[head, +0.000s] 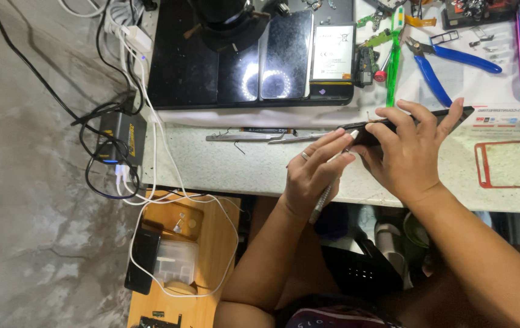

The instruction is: The person uses a metal prying tool to carefully separate the back cover of a black smartphone. They work along the edges and corners to release the adhesive seal. The person then lifts the cover to reveal the internal components and ribbon cables.

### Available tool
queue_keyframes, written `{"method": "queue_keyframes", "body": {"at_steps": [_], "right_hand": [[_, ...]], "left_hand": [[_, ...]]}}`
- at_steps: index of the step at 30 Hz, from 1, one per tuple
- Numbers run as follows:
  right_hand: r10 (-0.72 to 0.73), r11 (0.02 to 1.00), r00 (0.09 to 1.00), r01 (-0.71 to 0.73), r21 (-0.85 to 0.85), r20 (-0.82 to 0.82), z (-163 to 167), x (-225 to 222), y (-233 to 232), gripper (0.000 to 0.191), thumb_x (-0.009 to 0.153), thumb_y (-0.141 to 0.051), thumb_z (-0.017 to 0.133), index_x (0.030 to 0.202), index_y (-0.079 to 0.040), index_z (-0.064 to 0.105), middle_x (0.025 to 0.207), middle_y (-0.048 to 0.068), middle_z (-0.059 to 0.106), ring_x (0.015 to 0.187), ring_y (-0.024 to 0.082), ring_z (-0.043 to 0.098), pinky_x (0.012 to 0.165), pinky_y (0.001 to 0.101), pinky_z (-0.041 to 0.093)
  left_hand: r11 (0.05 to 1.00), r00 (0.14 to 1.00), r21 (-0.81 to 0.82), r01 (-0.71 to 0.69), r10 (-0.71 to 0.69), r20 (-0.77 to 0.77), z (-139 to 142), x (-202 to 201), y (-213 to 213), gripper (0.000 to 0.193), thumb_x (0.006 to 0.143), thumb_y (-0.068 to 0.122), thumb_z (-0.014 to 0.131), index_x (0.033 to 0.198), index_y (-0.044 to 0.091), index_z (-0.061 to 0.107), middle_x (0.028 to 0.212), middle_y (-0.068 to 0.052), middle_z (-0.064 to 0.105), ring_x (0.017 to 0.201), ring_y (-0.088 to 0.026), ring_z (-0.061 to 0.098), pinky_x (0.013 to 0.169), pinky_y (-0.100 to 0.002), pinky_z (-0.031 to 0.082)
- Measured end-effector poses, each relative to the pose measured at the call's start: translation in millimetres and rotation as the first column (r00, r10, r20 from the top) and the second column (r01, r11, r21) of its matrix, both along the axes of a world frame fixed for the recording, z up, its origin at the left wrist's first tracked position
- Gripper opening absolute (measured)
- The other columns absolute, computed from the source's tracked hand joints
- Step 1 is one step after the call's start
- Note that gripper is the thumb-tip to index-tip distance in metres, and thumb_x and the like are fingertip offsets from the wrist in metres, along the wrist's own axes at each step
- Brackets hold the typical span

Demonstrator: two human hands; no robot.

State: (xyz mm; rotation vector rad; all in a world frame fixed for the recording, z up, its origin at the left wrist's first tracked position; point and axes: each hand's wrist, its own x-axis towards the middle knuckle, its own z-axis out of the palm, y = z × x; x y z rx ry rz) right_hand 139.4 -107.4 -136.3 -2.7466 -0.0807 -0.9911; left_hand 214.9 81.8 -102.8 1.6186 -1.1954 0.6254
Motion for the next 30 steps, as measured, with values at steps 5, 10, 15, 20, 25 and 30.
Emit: {"method": "queue_keyframes", "body": {"at_steps": [5,10,15,20,25,30], "right_hand": [[-0.002,1.0,1.0,0.002,0.005,0.013,1.6,0.8,0.0,0.042,0.096,-0.035,0.088,0.122,-0.016,0.061,0.139,0.003,0.057,0.141,0.034,0.045,0.119,0.0818,0.0],[-0.007,1.0,1.0,0.007,0.009,-0.001,-2.0,0.0,-1.8,0.043,0.097,-0.036,0.087,0.124,-0.016,0.061,0.14,0.003,0.056,0.142,0.034,0.046,0.119,0.0823,-0.002],[-0.006,1.0,1.0,0.006,0.001,-0.006,-4.4,0.4,-3.6,0.045,0.097,-0.037,0.087,0.126,-0.017,0.06,0.14,0.003,0.056,0.141,0.034,0.046,0.119,0.0828,-0.003],[-0.005,1.0,1.0,0.005,0.003,-0.015,-4.9,0.9,-4.6,0.046,0.097,-0.039,0.087,0.128,-0.018,0.06,0.139,0.003,0.056,0.141,0.034,0.046,0.118,0.083,-0.003],[-0.002,1.0,1.0,0.002,0.011,-0.016,-7.8,2.2,-6.6,0.046,0.097,-0.039,0.087,0.128,-0.018,0.06,0.136,0.002,0.056,0.139,0.032,0.046,0.119,0.0832,-0.005],[-0.003,1.0,0.999,0.003,0.023,-0.034,-12.0,3.2,-8.5,0.046,0.096,-0.039,0.088,0.127,-0.019,0.062,0.132,0.001,0.055,0.137,0.03,0.047,0.118,0.0806,-0.005]], "left_hand": [[0.997,0.999,-0.065,0.032,-0.034,-0.042,-3.2,4.7,-2.5,0.02,0.095,-0.006,0.069,0.109,0.007,0.06,0.12,-0.015,0.07,0.117,-0.034,0.072,0.101,-0.042,0.064],[0.994,0.995,-0.103,0.043,-0.052,-0.088,-9.7,6.8,-5.6,0.02,0.097,-0.006,0.068,0.11,0.007,0.059,0.119,-0.015,0.07,0.115,-0.032,0.073,0.1,-0.04,0.065],[0.994,0.991,-0.096,0.056,-0.067,-0.114,-11.3,10.0,-6.4,0.022,0.097,-0.006,0.068,0.112,0.007,0.059,0.119,-0.015,0.07,0.109,-0.03,0.075,0.092,-0.037,0.067],[0.997,0.994,0.031,0.068,-0.065,-0.084,-7.7,17.7,2.3,0.023,0.096,-0.006,0.069,0.111,0.008,0.058,0.119,-0.013,0.07,0.101,-0.028,0.076,0.08,-0.036,0.064],[0.988,0.997,0.153,0.034,-0.043,0.057,-0.8,25.1,5.8,0.022,0.096,-0.008,0.062,0.112,0.007,0.06,0.123,-0.013,0.069,0.103,-0.027,0.075,0.078,-0.035,0.064],[0.976,0.989,0.217,-0.009,-0.023,0.147,10.1,19.8,7.3,0.018,0.095,-0.002,0.067,0.109,0.005,0.06,0.125,-0.015,0.064,0.113,-0.034,0.073,0.079,-0.037,0.064]]}}
